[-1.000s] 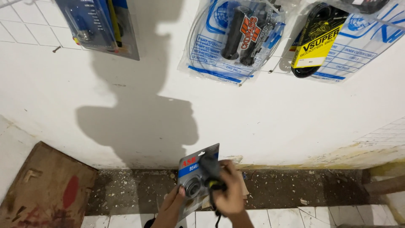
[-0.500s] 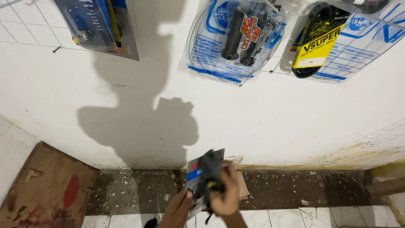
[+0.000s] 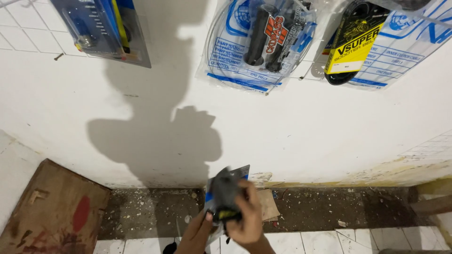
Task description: Inspecting and wiping down a motorcycle bearing kit and related spare parts.
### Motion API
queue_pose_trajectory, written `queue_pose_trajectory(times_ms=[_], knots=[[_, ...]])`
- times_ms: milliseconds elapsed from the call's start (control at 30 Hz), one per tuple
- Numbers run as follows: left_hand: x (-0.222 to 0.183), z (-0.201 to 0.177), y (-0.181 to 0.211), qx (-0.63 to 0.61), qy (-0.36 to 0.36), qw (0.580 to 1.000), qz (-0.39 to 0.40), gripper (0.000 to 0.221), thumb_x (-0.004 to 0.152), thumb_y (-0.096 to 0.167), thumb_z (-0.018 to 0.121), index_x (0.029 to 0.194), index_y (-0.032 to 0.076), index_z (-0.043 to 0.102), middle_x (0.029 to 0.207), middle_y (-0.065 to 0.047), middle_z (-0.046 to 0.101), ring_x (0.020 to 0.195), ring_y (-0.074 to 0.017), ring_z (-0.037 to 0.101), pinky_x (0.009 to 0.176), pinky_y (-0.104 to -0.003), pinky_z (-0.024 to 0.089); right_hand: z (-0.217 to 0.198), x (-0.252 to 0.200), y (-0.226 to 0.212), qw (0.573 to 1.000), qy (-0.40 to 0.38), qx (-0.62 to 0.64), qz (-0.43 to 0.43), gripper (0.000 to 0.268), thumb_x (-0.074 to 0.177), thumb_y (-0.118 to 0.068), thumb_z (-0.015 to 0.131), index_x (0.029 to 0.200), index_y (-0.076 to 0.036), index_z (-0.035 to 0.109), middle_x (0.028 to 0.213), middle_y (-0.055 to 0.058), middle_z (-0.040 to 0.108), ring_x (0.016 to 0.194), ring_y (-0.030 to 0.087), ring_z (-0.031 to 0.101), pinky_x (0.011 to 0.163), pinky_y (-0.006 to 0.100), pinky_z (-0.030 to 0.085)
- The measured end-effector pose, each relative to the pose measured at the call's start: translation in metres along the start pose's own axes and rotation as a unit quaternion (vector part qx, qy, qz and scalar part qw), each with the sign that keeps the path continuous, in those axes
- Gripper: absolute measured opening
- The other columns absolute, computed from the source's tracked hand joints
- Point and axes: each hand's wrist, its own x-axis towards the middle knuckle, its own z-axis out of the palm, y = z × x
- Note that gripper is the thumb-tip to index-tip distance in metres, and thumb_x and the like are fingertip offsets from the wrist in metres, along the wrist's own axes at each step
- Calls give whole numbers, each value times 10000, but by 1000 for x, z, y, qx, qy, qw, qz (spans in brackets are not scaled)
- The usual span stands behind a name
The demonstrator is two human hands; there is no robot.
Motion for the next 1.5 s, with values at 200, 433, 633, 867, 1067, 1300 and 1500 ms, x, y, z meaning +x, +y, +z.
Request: queue_pose_trajectory(times_ms=[200,433,633,867,1067,1300,1500], knots=[[23,-17,-48,-23,-9,999,21,555,1024,403,496,1381,-18,557,1249,-176,657,1184,-262,658,1037,-424,498,8,-13,11,991,-1,-36,-125,397,826,-355,600,1003,-12,696,1240,195,578,1104,323,651,837,426,623],[8,1,-15,13,41,999,-23,486,1023,377,483,1395,73,554,1203,-129,627,1139,-233,626,1034,-412,515,-2,0,9,999,22,-23,42,467,698,-213,539,1034,58,718,1234,224,562,959,292,691,665,356,634],[40,-32,-75,8,-47,997,55,350,1026,273,484,1191,3,633,1123,-104,678,1088,-205,644,979,-380,515,-8,1,-20,988,-89,-32,-119,405,783,-273,674,1055,19,741,1271,192,574,1068,311,697,787,391,663],[-7,3,-1,84,-32,995,41,462,1067,377,442,1297,21,627,1013,-142,647,942,-187,552,878,-377,487,-11,2,10,998,36,-27,45,490,694,-187,551,1073,90,692,1146,200,561,944,297,648,588,338,643],[-9,2,15,-48,-39,998,3,558,1035,424,433,1338,-18,588,1164,-152,676,1082,-216,646,997,-396,534,-7,-4,-6,1000,-12,15,-14,524,630,-90,568,1104,100,685,1153,199,545,1025,305,621,807,367,637],[27,-10,-17,-34,29,999,13,529,1014,397,488,1357,8,596,1273,-123,701,1201,-185,644,1024,-333,489,-6,9,-12,999,-31,32,19,568,652,-109,531,1155,106,684,1166,207,541,1064,332,625,935,383,565],[29,-15,-52,-33,-28,995,90,473,1057,313,492,1367,-28,597,1230,-122,670,1131,-193,576,963,-338,473,-5,-23,5,999,-49,7,-4,534,845,-385,556,1122,48,698,1235,237,541,1071,344,651,862,356,586]])
